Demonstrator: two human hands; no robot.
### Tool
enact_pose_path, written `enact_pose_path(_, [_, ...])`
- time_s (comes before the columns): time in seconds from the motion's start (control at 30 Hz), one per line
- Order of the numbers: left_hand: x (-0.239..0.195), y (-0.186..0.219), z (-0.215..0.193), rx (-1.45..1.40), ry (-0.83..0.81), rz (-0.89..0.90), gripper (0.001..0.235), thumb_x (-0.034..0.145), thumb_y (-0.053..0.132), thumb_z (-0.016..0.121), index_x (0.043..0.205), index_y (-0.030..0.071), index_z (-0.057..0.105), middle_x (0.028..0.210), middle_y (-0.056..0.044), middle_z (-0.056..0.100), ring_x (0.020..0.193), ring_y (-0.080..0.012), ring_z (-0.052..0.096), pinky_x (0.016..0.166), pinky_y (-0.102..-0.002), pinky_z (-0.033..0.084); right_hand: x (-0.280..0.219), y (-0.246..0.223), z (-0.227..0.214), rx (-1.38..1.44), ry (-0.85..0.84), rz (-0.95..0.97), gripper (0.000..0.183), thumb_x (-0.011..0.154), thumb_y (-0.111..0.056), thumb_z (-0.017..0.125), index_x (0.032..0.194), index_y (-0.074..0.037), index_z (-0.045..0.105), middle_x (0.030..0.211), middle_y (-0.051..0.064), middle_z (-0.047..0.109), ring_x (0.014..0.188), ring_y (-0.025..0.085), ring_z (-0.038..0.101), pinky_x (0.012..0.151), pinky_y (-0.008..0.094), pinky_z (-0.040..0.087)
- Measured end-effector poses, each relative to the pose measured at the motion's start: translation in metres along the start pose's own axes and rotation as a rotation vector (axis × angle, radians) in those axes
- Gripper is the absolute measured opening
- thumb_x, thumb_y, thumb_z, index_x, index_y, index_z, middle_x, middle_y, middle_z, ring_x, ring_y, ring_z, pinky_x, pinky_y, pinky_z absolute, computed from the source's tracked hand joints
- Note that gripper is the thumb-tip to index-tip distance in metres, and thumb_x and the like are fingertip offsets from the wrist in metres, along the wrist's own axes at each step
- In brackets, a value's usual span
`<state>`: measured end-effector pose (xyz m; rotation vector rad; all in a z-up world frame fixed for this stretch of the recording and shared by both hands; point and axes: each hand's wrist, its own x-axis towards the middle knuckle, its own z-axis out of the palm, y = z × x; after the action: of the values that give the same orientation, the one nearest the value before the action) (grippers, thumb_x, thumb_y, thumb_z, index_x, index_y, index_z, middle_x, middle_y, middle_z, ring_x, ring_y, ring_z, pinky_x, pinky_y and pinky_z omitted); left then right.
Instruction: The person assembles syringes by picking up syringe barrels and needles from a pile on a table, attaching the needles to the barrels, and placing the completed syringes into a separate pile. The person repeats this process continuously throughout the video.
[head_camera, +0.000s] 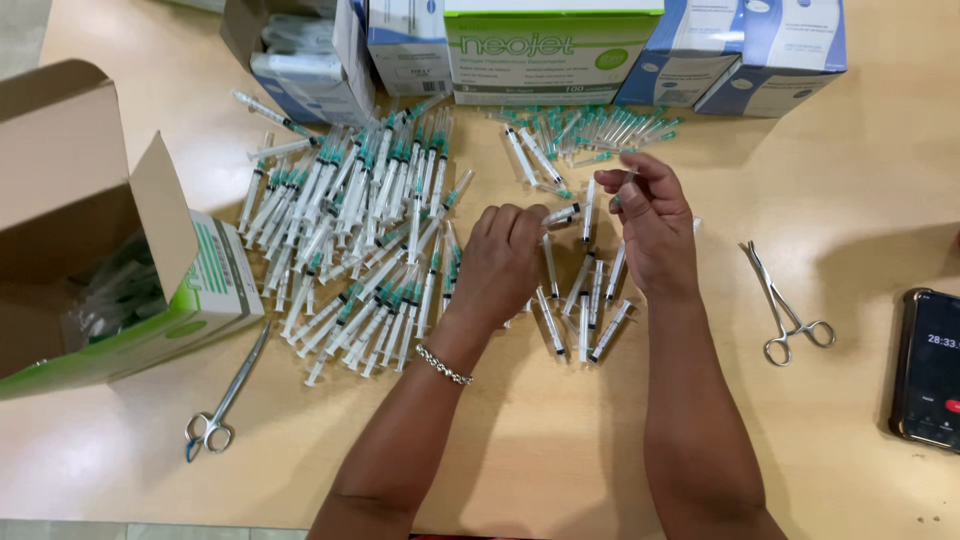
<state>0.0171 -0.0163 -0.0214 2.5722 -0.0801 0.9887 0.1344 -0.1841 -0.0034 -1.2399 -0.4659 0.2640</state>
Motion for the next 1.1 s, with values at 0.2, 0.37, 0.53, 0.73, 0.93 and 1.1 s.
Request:
enact_pose_path(0.2, [0.002, 0.001, -0.010, -0.075, -0.014, -0.071, 0.021, 0.107, 0.013, 0.049, 0.124, 0.004, 0.058, 0.087, -0.008, 0.050, 0.080, -0.0302, 0.057, 0.075, -0.041, 0.050, 0.002, 0.005, -0.004, 0.135, -0.007, 0.069, 0.017, 0.108, -0.013, 0.058, 0.114, -0.013, 0.042, 0.115, 0.022, 0.074, 0.099, 0.014, 0.069, 0.084, 0.020, 0.049])
enact_pose_path(0.37, [0.001, -0.001, -0.008, -0.117, -0.011, -0.086, 0.020, 0.108, 0.014, 0.049, 0.123, 0.006, 0.058, 0.086, -0.006, 0.048, 0.079, -0.0295, 0.056, 0.074, -0.041, 0.050, 0.000, 0.009, 0.000, 0.098, -0.045, 0.084, 0.017, 0.108, -0.013, 0.058, 0.112, -0.012, 0.041, 0.112, 0.023, 0.075, 0.098, 0.015, 0.070, 0.082, 0.021, 0.049])
enact_pose_path(0.53, [0.004, 0.001, -0.012, -0.173, 0.018, -0.069, 0.017, 0.107, 0.011, 0.051, 0.120, 0.004, 0.058, 0.084, -0.007, 0.046, 0.075, -0.0315, 0.055, 0.072, -0.042, 0.048, -0.002, 0.002, 0.008, 0.090, -0.058, 0.101, 0.019, 0.107, -0.012, 0.060, 0.111, -0.012, 0.042, 0.108, 0.021, 0.076, 0.094, 0.014, 0.071, 0.081, 0.020, 0.051])
enact_pose_path(0.73, [0.006, -0.002, -0.013, -0.224, 0.035, -0.098, 0.016, 0.106, 0.019, 0.057, 0.118, 0.007, 0.060, 0.081, -0.006, 0.046, 0.074, -0.0330, 0.056, 0.072, -0.043, 0.050, -0.003, -0.001, 0.008, 0.052, -0.032, 0.088, 0.024, 0.101, -0.009, 0.068, 0.114, -0.008, 0.047, 0.108, 0.023, 0.076, 0.095, 0.014, 0.072, 0.080, 0.018, 0.052])
enact_pose_path(0.93, [0.002, -0.002, -0.010, -0.301, 0.008, -0.146, 0.022, 0.106, 0.019, 0.059, 0.126, 0.009, 0.062, 0.083, -0.003, 0.046, 0.078, -0.0312, 0.056, 0.071, -0.042, 0.053, -0.003, 0.013, -0.003, -0.013, 0.028, 0.014, 0.021, 0.091, 0.003, 0.078, 0.101, 0.000, 0.060, 0.099, 0.021, 0.073, 0.090, 0.013, 0.068, 0.078, 0.020, 0.052])
enact_pose_path(1.1, [-0.002, 0.002, -0.004, -0.328, 0.032, -0.169, 0.025, 0.106, 0.014, 0.060, 0.131, 0.011, 0.062, 0.083, -0.003, 0.042, 0.079, -0.0325, 0.054, 0.065, -0.043, 0.054, -0.005, 0.012, -0.002, -0.008, 0.011, 0.020, 0.020, 0.088, 0.006, 0.080, 0.094, 0.001, 0.061, 0.092, 0.021, 0.073, 0.084, 0.013, 0.068, 0.075, 0.022, 0.053])
